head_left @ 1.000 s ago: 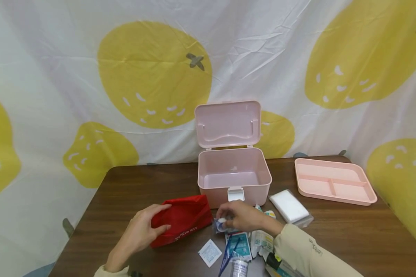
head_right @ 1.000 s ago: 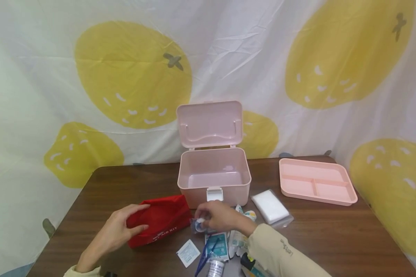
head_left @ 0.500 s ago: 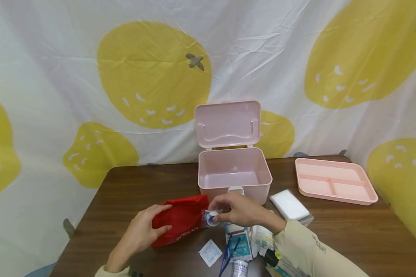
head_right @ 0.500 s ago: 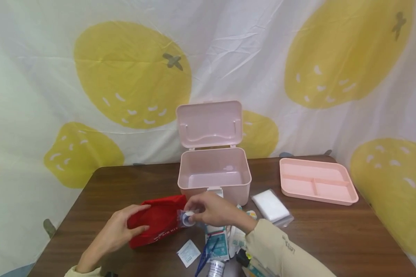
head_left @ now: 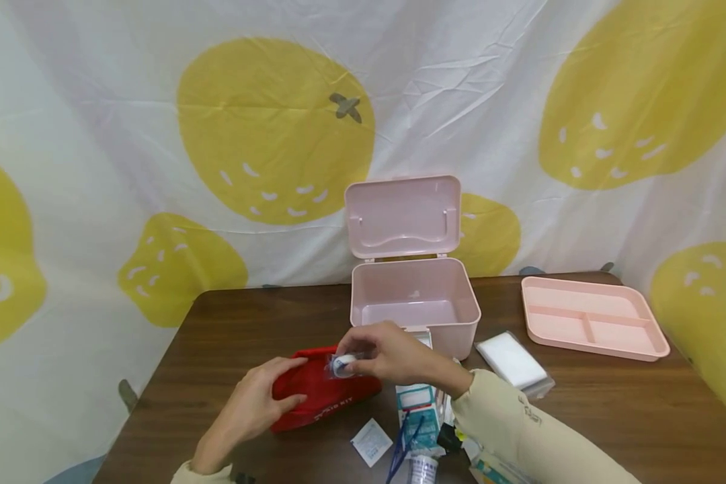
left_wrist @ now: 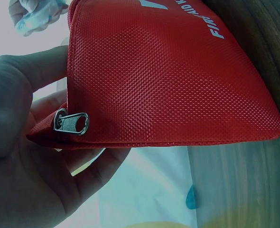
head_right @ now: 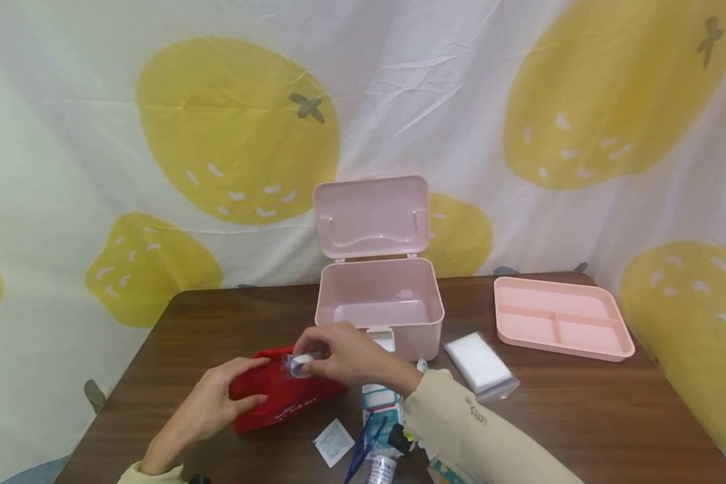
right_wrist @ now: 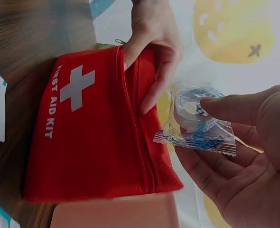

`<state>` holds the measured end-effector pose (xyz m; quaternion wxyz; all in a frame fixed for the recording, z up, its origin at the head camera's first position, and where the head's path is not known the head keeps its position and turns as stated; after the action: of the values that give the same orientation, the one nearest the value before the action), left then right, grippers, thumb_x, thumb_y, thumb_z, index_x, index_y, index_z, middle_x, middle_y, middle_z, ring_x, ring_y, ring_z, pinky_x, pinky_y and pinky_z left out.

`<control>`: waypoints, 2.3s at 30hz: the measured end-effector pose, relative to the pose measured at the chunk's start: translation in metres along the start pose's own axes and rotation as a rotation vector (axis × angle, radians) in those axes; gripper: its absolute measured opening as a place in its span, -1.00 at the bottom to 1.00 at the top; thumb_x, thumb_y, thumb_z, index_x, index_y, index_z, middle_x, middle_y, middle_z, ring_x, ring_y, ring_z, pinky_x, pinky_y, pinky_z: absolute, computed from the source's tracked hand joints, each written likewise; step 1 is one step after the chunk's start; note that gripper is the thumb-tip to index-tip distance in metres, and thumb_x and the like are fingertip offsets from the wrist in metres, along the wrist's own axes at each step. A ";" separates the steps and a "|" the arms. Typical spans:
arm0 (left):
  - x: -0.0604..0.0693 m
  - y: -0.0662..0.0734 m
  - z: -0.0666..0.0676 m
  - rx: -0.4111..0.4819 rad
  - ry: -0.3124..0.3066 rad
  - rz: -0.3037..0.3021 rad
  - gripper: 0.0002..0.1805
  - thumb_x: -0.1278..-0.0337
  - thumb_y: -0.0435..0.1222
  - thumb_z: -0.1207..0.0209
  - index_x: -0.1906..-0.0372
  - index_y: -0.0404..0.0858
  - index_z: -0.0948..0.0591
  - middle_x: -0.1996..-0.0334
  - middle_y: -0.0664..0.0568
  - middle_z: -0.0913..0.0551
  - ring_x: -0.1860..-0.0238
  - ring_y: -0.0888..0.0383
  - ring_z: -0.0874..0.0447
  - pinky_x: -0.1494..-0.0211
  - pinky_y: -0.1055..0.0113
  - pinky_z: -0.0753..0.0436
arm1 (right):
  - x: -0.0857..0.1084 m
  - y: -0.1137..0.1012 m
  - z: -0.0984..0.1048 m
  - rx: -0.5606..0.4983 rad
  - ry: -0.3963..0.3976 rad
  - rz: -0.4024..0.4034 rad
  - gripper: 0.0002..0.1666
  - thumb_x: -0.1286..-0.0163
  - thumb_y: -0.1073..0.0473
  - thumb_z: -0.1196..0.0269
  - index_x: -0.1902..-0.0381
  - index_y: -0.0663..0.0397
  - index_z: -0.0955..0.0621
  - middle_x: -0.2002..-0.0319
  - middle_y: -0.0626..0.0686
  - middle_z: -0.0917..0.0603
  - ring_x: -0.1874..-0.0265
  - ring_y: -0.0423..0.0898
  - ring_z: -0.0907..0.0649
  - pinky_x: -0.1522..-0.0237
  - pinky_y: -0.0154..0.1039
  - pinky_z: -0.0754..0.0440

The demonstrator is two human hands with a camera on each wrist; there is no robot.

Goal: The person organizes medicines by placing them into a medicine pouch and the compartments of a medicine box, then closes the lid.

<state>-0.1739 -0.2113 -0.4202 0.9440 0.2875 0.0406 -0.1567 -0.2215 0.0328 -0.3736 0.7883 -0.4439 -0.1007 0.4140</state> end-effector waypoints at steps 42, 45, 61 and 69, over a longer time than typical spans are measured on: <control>-0.002 0.001 -0.002 0.008 -0.003 -0.052 -0.44 0.05 -0.25 -0.49 -0.15 -0.17 -0.63 0.04 0.09 -0.68 0.06 0.11 -0.68 0.05 0.18 -0.67 | -0.023 0.008 -0.054 0.523 -0.017 0.127 -0.86 -0.22 0.28 -0.38 0.28 -0.04 -0.67 0.30 -0.09 -0.73 0.35 -0.24 -0.63 0.17 -0.42 -0.59; -0.002 0.001 -0.002 0.009 -0.010 -0.044 -0.43 0.05 -0.24 -0.49 -0.16 -0.16 -0.62 0.03 0.09 -0.68 0.05 0.10 -0.68 0.05 0.17 -0.67 | -0.023 0.009 -0.054 0.526 -0.019 0.128 -0.87 -0.22 0.25 -0.38 0.27 -0.04 -0.67 0.30 -0.09 -0.74 0.36 -0.25 -0.63 0.16 -0.43 -0.59; -0.003 0.003 -0.001 0.000 -0.018 -0.032 -0.42 0.06 -0.23 -0.50 -0.17 -0.15 -0.62 0.03 0.09 -0.68 0.06 0.11 -0.67 0.03 0.14 -0.67 | -0.020 0.010 -0.051 0.497 -0.040 0.124 -0.88 -0.22 0.23 -0.38 0.27 -0.02 -0.67 0.30 -0.08 -0.73 0.38 -0.29 -0.59 0.21 -0.50 -0.55; -0.003 0.004 -0.001 -0.004 -0.015 -0.039 -0.41 0.06 -0.24 -0.50 -0.17 -0.14 -0.62 0.04 0.10 -0.68 0.08 0.12 -0.67 0.05 0.16 -0.68 | -0.020 0.012 -0.052 0.499 -0.050 0.106 -0.86 -0.24 0.21 -0.38 0.22 -0.01 -0.68 0.26 -0.05 -0.74 0.33 -0.25 -0.63 0.15 -0.47 -0.58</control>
<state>-0.1752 -0.2072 -0.4181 0.9416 0.2834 0.0396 -0.1773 -0.2138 -0.0110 -0.4089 0.8479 -0.2299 0.0083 0.4776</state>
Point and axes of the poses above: each hand's wrist, its own x-axis away from the middle knuckle, its own z-axis out of the back of the hand, y = z × x, the point moved 2 cm from there along -x, towards the middle knuckle
